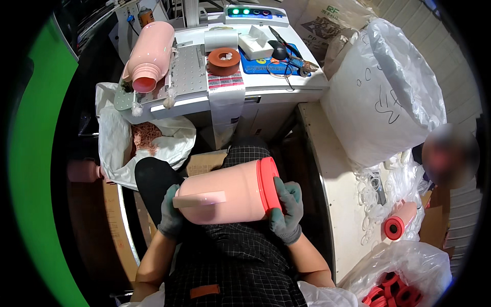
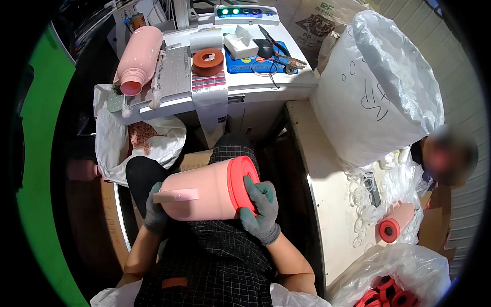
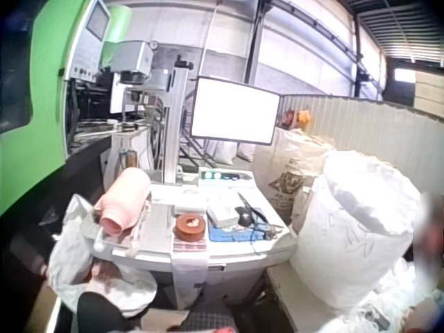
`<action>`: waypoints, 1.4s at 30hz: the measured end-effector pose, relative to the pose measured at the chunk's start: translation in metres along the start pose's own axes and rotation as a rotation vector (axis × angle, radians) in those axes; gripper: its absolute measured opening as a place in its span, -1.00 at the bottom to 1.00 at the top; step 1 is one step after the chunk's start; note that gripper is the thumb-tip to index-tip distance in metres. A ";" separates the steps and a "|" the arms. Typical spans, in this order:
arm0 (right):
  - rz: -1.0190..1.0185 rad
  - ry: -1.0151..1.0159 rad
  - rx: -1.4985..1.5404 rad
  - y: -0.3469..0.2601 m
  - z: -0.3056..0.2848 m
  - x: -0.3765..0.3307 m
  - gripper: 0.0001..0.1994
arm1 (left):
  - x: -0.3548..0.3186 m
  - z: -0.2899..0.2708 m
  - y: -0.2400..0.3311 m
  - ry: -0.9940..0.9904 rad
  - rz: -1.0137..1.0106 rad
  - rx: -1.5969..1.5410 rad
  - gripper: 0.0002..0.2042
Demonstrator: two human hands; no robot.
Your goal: The person sits on the floor and repeatedly picks up pink plastic containers. They peel labels from a roll, apply them to the containers, and place the labeled items into a white bag. The process is repeated for multiple units.
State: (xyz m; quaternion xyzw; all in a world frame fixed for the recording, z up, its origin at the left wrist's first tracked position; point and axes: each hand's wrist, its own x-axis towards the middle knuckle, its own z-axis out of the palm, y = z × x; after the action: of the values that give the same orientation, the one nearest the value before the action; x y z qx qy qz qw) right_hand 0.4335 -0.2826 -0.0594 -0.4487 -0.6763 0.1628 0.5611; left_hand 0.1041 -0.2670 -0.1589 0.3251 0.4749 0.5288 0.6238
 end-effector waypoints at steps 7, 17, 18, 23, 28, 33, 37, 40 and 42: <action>0.209 0.141 0.074 -0.014 0.012 -0.009 -0.49 | -0.006 0.025 0.024 0.231 0.080 -0.139 -0.68; 0.529 0.259 0.110 0.022 -0.013 -0.044 -0.61 | -0.026 0.084 0.085 -0.004 0.643 0.527 -0.68; 0.452 0.271 -0.080 0.032 -0.011 -0.063 -0.61 | -0.027 0.087 0.093 -0.128 0.784 0.608 -0.64; 0.801 0.737 1.424 0.011 -0.095 -0.048 -0.55 | -0.019 0.130 0.100 -0.419 1.189 0.693 -0.11; 0.262 1.169 1.068 0.050 -0.238 -0.053 -0.49 | -0.021 0.144 0.081 -0.319 0.909 0.690 -0.07; 0.313 1.645 0.845 0.099 -0.409 -0.077 -0.62 | -0.006 0.140 0.068 -0.503 0.800 0.954 -0.29; 0.198 1.675 -1.044 0.066 -0.498 -0.159 -0.49 | -0.003 0.144 0.057 -0.444 0.820 1.044 -0.43; 0.792 1.703 -1.884 0.023 -0.479 -0.200 -0.05 | 0.003 0.127 0.055 -0.454 0.899 1.104 -0.63; 1.508 1.640 -1.571 0.001 -0.462 -0.211 0.24 | 0.007 0.116 0.056 -0.499 0.267 0.780 -0.57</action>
State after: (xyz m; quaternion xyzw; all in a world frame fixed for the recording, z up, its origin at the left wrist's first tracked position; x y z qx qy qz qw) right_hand 0.8451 -0.5798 -0.0428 -0.8708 0.3418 -0.3083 0.1725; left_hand 0.1927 -0.2365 -0.0706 0.7097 0.4280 0.2926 0.4770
